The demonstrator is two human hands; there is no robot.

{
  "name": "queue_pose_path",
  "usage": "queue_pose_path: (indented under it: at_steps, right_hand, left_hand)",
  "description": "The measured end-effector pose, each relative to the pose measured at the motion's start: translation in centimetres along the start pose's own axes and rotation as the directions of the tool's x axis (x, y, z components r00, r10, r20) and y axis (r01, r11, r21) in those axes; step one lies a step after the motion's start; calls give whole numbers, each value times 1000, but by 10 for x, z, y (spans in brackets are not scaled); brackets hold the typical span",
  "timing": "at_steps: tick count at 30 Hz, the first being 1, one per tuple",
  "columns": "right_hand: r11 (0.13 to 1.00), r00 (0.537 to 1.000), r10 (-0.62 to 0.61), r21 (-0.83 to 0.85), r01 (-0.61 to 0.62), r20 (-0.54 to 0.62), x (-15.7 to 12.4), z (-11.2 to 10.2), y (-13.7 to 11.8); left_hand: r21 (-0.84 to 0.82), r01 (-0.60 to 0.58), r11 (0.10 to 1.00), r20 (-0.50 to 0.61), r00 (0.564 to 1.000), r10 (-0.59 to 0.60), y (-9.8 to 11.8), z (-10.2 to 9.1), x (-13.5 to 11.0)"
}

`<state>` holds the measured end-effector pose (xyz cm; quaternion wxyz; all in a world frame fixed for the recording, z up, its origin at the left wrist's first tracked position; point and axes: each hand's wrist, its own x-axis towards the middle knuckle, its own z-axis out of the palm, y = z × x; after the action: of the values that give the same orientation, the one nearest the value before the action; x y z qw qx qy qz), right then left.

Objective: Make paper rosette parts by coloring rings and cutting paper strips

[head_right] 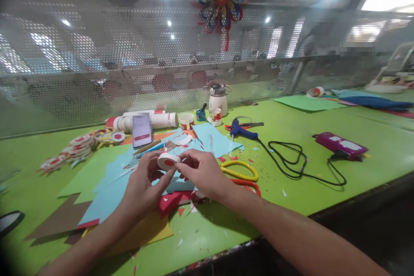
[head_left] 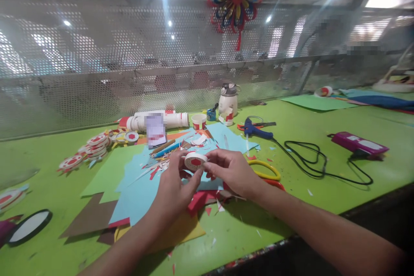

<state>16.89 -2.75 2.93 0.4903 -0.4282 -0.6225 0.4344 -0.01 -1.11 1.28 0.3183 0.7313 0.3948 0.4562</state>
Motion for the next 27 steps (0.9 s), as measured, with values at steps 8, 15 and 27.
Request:
queue_pose_path:
  at_steps: [8,15,27]
  right_hand:
    - [989,991,-129,-76,127,-19,-3,-2,1]
    - [985,989,-147,-97,144,-16,-4,-2,-5]
    - [984,986,-161,-73,163,32,1,-6,-1]
  left_hand:
    - [-189,88,978,-53,994,-100,11,-6,1]
    - [-236,145,961,-14,988,-153,13,-7,0]
    - [-567,294,770,125,954,-272,25,-7,3]
